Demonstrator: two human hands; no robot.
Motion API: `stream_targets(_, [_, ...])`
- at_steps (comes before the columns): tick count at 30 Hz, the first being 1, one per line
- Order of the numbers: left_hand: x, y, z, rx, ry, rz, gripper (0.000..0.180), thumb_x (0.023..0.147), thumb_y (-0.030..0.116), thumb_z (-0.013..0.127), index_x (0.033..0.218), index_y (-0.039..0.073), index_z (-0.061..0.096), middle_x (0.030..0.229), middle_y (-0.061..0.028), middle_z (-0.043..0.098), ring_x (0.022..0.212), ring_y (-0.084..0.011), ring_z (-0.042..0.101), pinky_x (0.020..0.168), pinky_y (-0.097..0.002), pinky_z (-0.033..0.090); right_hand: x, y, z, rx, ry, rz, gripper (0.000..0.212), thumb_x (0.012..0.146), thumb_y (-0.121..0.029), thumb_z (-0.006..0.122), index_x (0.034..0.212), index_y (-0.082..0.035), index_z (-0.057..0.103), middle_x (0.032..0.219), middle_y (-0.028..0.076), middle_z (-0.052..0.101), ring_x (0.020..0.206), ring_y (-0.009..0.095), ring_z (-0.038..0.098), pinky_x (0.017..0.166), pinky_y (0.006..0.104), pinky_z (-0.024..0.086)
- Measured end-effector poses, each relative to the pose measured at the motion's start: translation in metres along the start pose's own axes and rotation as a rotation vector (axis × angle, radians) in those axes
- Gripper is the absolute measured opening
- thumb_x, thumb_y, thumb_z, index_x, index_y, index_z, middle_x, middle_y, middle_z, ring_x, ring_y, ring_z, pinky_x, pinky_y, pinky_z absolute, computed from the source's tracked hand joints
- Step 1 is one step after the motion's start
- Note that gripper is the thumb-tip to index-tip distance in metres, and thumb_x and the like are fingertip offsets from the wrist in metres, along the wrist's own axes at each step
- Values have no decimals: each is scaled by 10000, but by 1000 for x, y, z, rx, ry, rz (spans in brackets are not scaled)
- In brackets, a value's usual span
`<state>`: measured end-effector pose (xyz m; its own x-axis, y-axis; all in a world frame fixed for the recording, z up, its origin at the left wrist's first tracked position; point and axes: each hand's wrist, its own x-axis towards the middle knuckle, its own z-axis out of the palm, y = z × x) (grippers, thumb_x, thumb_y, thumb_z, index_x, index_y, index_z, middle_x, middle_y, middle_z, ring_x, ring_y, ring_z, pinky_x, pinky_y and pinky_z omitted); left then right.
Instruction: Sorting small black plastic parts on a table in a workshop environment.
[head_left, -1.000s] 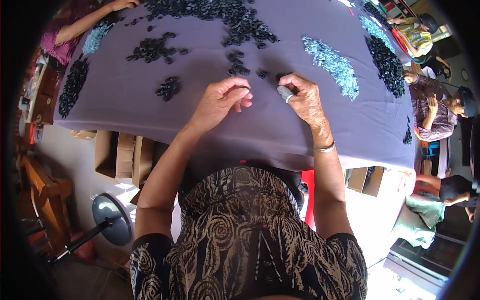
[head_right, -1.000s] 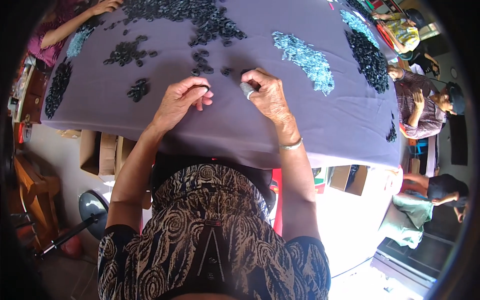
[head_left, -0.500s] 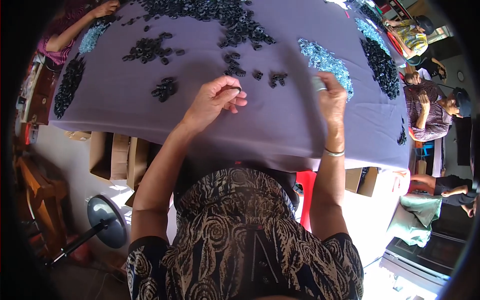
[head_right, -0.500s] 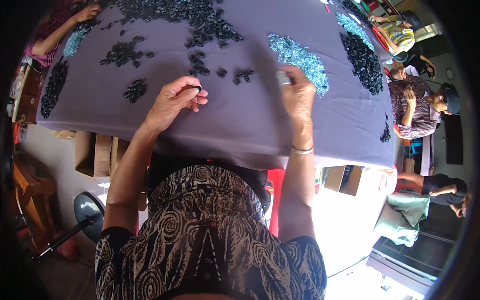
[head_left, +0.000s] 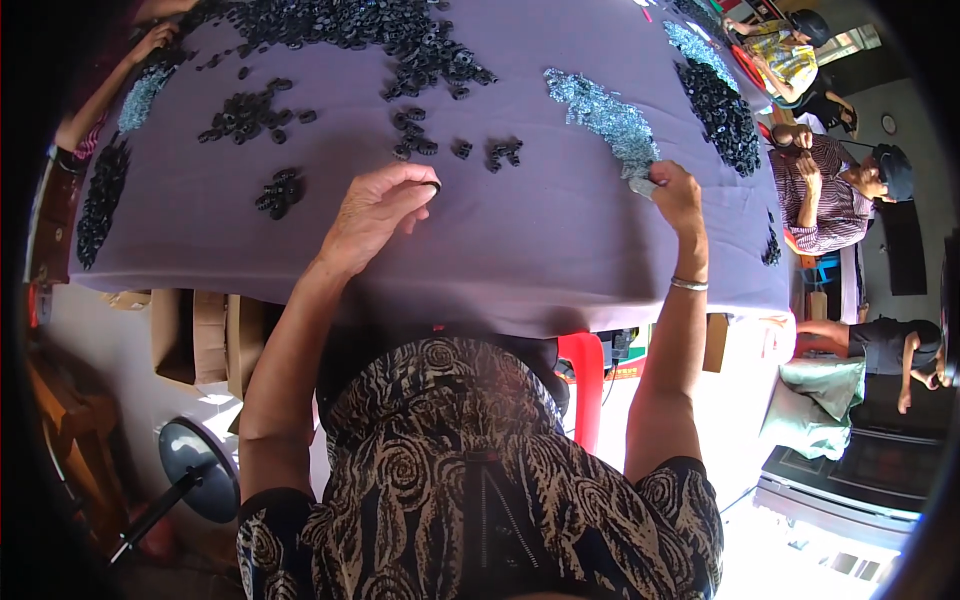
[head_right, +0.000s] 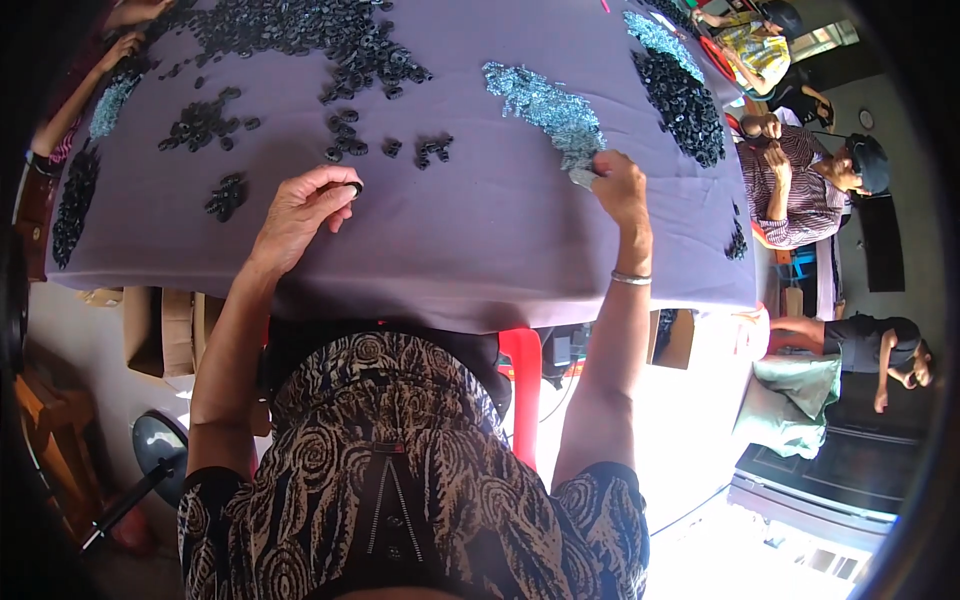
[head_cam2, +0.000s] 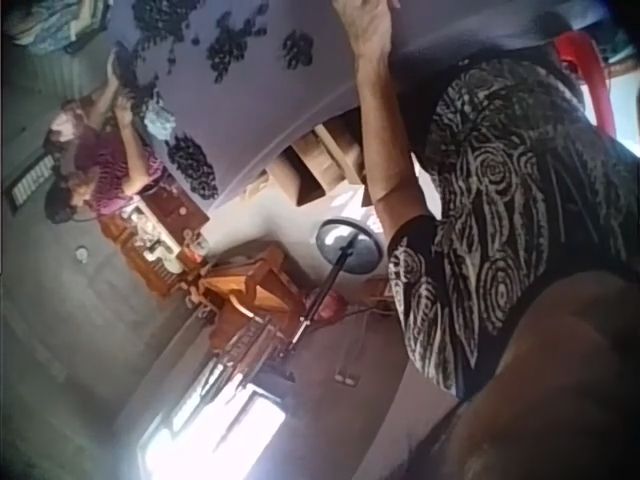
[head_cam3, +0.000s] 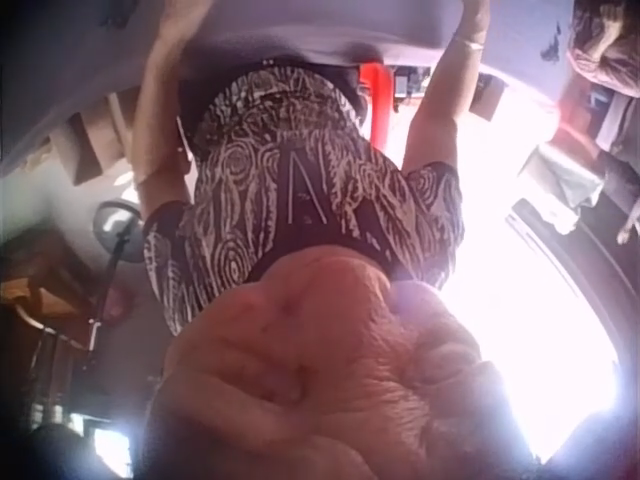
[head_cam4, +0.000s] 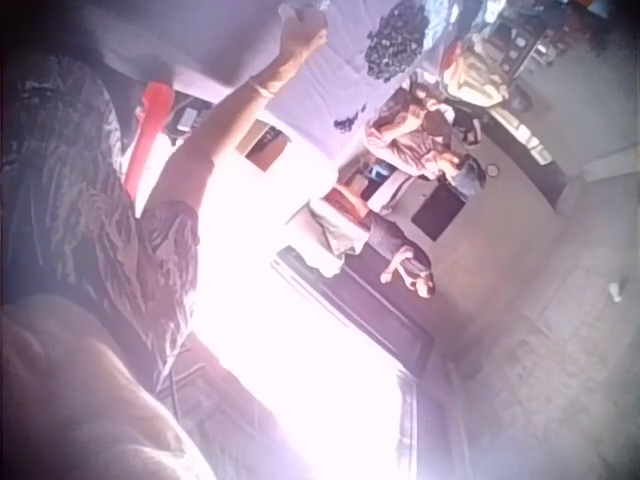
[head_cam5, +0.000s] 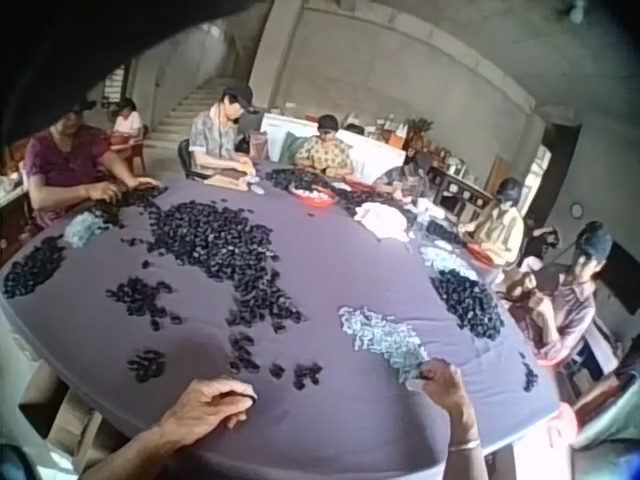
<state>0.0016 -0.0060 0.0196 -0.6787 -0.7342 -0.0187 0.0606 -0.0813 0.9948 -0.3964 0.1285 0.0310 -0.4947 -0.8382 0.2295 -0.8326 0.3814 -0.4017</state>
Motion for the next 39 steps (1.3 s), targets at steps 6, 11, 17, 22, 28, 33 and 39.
stream_targets(6, [-2, 3, 5, -9, -17, -29, 139, 897, 109, 580, 990, 22, 634, 841, -21, 592, 722, -90, 574, 585, -214, 447, 8, -63, 24, 75, -52, -148, 190, 687, -93, 730, 844, -54, 632, 663, 22, 575, 606, 118, 513, 588, 278, 448])
stream_targets(11, [-1, 3, 7, -17, -17, -38, 171, 888, 113, 582, 1010, 0, 620, 884, -49, 603, 775, -125, 622, 582, -229, 478, 24, -94, 53, 329, -66, -214, 277, 703, 44, 680, 961, -53, 652, 837, 39, 655, 749, 108, 597, 685, 237, 488])
stream_targets(17, [-1, 1, 6, -48, -2, -44, 152, 910, 124, 562, 1026, 32, 596, 892, -38, 607, 785, -119, 615, 613, -232, 484, 48, -99, 57, 322, -95, -214, 273, 732, 34, 628, 986, -64, 652, 821, 74, 680, 713, 146, 630, 665, 268, 496])
stream_targets(22, [-1, -1, 4, -41, 12, -61, 149, 915, 123, 554, 1027, 33, 592, 906, -43, 604, 791, -118, 607, 611, -234, 486, 51, -115, 43, 501, -149, -164, 250, 748, 25, 612, 979, -61, 652, 908, 72, 668, 742, 146, 627, 663, 271, 491])
stream_targets(28, [0, -1, 3, -40, -12, -38, 144, 915, 123, 554, 1019, 30, 593, 900, -49, 604, 779, -115, 599, 609, -234, 485, 36, -116, 54, 292, -142, -392, 232, 753, 30, 624, 966, -62, 640, 906, 71, 639, 812, 175, 629, 739, 275, 498])
stream_targets(33, [-1, -1, 3, -57, -26, -43, 150, 915, 125, 555, 1020, 23, 589, 903, -49, 600, 778, -115, 598, 609, -233, 485, 21, -101, 44, 285, -120, -282, 220, 708, 30, 679, 908, -52, 633, 824, 60, 627, 722, 186, 624, 679, 279, 504])
stream_targets(39, [-1, 0, 4, -48, -15, -64, 149, 913, 122, 558, 1019, 23, 588, 908, -44, 599, 782, -115, 600, 614, -234, 488, 9, -95, 28, 70, -10, -342, 167, 714, 8, 675, 867, -52, 648, 794, 79, 628, 656, 202, 603, 627, 320, 489])
